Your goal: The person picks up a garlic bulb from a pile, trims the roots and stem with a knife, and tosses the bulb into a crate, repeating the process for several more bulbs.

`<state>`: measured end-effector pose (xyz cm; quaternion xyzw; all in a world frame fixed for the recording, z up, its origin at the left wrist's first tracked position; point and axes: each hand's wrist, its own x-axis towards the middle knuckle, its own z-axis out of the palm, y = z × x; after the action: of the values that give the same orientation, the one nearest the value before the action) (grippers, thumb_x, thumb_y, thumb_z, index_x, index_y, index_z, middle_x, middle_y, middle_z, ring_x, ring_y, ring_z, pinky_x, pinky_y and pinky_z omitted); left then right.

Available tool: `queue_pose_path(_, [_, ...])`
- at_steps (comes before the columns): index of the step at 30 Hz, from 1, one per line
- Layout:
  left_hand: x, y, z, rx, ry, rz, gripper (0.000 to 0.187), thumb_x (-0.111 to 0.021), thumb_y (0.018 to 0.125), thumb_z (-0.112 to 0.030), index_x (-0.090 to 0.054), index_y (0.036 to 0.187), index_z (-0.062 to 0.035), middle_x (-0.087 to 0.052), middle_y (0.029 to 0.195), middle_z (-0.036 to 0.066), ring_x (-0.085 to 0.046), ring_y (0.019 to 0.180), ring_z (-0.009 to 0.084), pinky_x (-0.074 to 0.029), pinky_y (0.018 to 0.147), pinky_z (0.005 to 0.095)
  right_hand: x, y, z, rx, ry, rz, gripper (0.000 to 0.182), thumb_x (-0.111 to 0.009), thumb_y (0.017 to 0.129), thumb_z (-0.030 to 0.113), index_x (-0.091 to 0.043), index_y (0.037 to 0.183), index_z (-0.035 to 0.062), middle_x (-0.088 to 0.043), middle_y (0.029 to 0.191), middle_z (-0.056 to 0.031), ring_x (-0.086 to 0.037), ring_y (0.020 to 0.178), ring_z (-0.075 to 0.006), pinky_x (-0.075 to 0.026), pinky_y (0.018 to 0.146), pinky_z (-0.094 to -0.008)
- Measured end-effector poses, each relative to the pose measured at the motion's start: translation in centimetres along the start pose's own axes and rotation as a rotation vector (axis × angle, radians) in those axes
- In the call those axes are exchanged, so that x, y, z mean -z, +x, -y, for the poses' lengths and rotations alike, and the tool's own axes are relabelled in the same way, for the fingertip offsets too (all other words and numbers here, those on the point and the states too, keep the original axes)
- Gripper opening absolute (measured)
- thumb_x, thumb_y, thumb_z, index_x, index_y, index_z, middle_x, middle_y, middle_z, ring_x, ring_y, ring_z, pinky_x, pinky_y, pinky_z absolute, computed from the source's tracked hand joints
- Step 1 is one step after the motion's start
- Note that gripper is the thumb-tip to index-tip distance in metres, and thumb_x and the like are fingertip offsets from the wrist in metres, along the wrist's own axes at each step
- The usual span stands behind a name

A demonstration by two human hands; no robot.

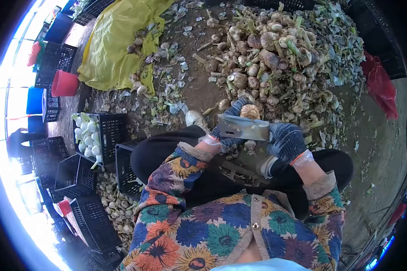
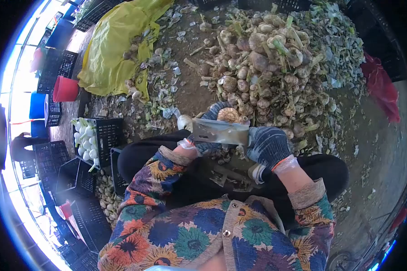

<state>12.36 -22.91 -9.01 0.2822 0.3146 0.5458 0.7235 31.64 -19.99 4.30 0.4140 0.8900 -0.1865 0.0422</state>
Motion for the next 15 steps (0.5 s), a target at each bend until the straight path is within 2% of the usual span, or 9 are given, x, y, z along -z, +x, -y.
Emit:
queue_pose_path(1, [-0.4, -0.4, -0.3, -0.037, 0.007, -0.005, 0.049, -0.048, 0.087, 0.001, -0.033, 0.133, -0.0011, -0.047, 0.125, 0.011, -0.053, 0.106, 0.0174, -0.048, 0.088, 0.0299, -0.1, 0.1, -0.3, 0.0, -0.016, 0.011, 0.027, -0.066, 0.065, 0.031, -0.063, 0.079, 0.0082, -0.062, 0.068, -0.014, -0.061, 0.064, -0.0307, -0.048, 0.058, -0.0417])
queue_pose_path(5, [-3.6, -2.1, -3.8, 0.035, 0.348, -0.048, 0.045, -0.049, 0.087, -0.003, -0.038, 0.129, -0.0005, -0.05, 0.121, 0.013, -0.054, 0.104, 0.0174, -0.048, 0.087, 0.0316, -1.2, 0.0, -1.5, -0.038, -0.017, 0.033, 0.028, -0.066, 0.065, 0.032, -0.063, 0.079, 0.0089, -0.062, 0.067, -0.0141, -0.062, 0.064, -0.0304, -0.048, 0.059, -0.0411])
queue_pose_path(8, [-5.0, -2.9, -5.3, 0.024, 0.582, -0.065, 0.041, -0.051, 0.087, -0.007, -0.041, 0.126, -0.0011, -0.053, 0.116, 0.012, -0.055, 0.101, 0.0174, -0.048, 0.086, 0.0327, -2.0, -0.2, -2.3, -0.037, 0.084, -0.028, 0.022, -0.065, 0.06, 0.024, -0.061, 0.072, 0.0054, -0.058, 0.063, -0.017, -0.059, 0.061, -0.0346, -0.046, 0.057, -0.0441])
queue_pose_path(12, [-5.5, -3.3, -5.8, -0.136, 0.825, -0.045, 0.033, -0.054, 0.089, -0.014, -0.043, 0.118, -0.0046, -0.055, 0.106, 0.007, -0.056, 0.095, 0.0176, -0.049, 0.083, 0.0333, -5.1, -0.9, -7.6, -0.201, 0.013, -0.117, 0.019, -0.058, 0.072, 0.023, -0.064, 0.078, 0.0064, -0.06, 0.066, -0.017, -0.06, 0.063, -0.0337, -0.047, 0.057, -0.0441])
queue_pose_path(13, [-5.3, -2.8, -6.0, -0.152, 0.76, -0.07, 0.034, -0.057, 0.087, -0.014, -0.044, 0.118, -0.0056, -0.055, 0.105, 0.007, -0.056, 0.094, 0.0181, -0.049, 0.082, 0.034, -4.4, -0.9, -8.6, -0.219, 0.021, -0.181, 0.018, -0.055, 0.076, 0.022, -0.064, 0.08, 0.0068, -0.06, 0.067, -0.0172, -0.06, 0.062, -0.0337, -0.047, 0.056, -0.0443])
queue_pose_path(14, [-4.6, -2.1, -5.7, -0.147, 0.554, -0.122, 0.036, -0.06, 0.085, -0.013, -0.044, 0.117, -0.0066, -0.055, 0.104, 0.006, -0.056, 0.093, 0.0186, -0.05, 0.081, 0.0347, -4.1, -1.5, -7.5, -0.226, 0.113, -0.312, 0.016, -0.054, 0.08, 0.02, -0.064, 0.08, 0.0072, -0.06, 0.062, -0.0137, -0.058, 0.056, -0.0312, -0.046, 0.051, -0.0399])
queue_pose_path(15, [-4.3, -1.7, -5.1, -0.137, 0.346, -0.194, 0.038, -0.063, 0.083, -0.012, -0.045, 0.116, -0.0076, -0.055, 0.104, 0.005, -0.057, 0.093, 0.0191, -0.05, 0.08, 0.0353, -5.1, -3.1, -6.5, -0.129, 0.034, -0.237, 0.014, -0.055, 0.08, 0.019, -0.064, 0.08, 0.007, -0.06, 0.063, -0.0115, -0.057, 0.055, -0.0283, -0.046, 0.051, -0.0375])
